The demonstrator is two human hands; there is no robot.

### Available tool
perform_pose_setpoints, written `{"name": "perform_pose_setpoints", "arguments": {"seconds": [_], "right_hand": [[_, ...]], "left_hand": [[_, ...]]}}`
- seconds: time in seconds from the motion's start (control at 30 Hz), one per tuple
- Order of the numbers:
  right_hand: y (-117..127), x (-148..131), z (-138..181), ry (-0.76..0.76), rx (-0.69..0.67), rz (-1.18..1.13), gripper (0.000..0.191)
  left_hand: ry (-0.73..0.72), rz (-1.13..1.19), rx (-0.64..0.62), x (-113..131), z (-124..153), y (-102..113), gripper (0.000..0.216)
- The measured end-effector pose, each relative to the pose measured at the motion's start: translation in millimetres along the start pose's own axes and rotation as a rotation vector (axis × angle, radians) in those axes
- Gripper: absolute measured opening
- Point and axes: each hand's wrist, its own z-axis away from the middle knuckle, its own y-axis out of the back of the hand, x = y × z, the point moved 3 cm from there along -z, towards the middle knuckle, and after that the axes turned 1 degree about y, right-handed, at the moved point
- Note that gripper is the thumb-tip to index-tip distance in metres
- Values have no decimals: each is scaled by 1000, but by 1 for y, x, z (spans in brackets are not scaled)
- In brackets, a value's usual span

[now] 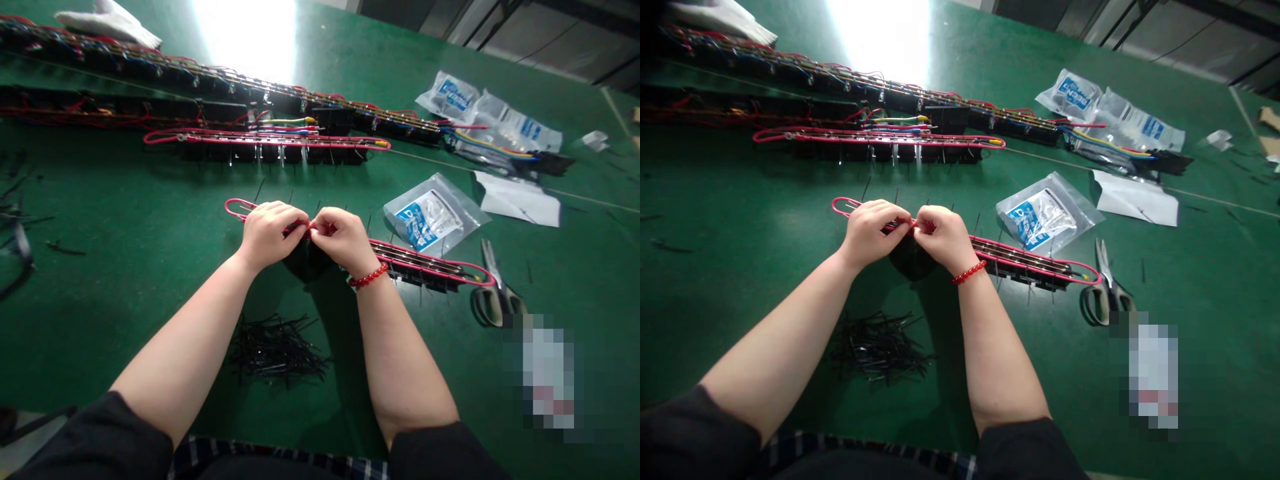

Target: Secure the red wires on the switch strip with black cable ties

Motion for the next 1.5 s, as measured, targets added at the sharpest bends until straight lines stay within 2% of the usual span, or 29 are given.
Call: {"name": "perform_pose_setpoints", "arguments": {"seconds": [0.4, 0.6, 0.9, 1.23, 1.4, 1.5], "right_hand": [[-1, -1, 0, 24, 0, -33, 22], [0, -4, 2, -30, -19, -86, 6], [2, -2, 0, -16, 13, -91, 14], [0, -2, 1, 57, -4, -63, 5], [-2, -2, 0, 99, 4, -13, 2], [-3, -1, 1, 120, 7, 12, 5]], "left_hand": [[1, -34, 60, 0, 3, -1, 25], [-28, -5, 108, 0, 3, -1, 23], [-39, 124, 187, 0, 1, 1, 19], [-55, 30, 123, -1, 4, 1, 21], [-72, -142, 31, 3, 6, 1, 19], [-83, -179, -45, 5, 7, 2, 26]]}}
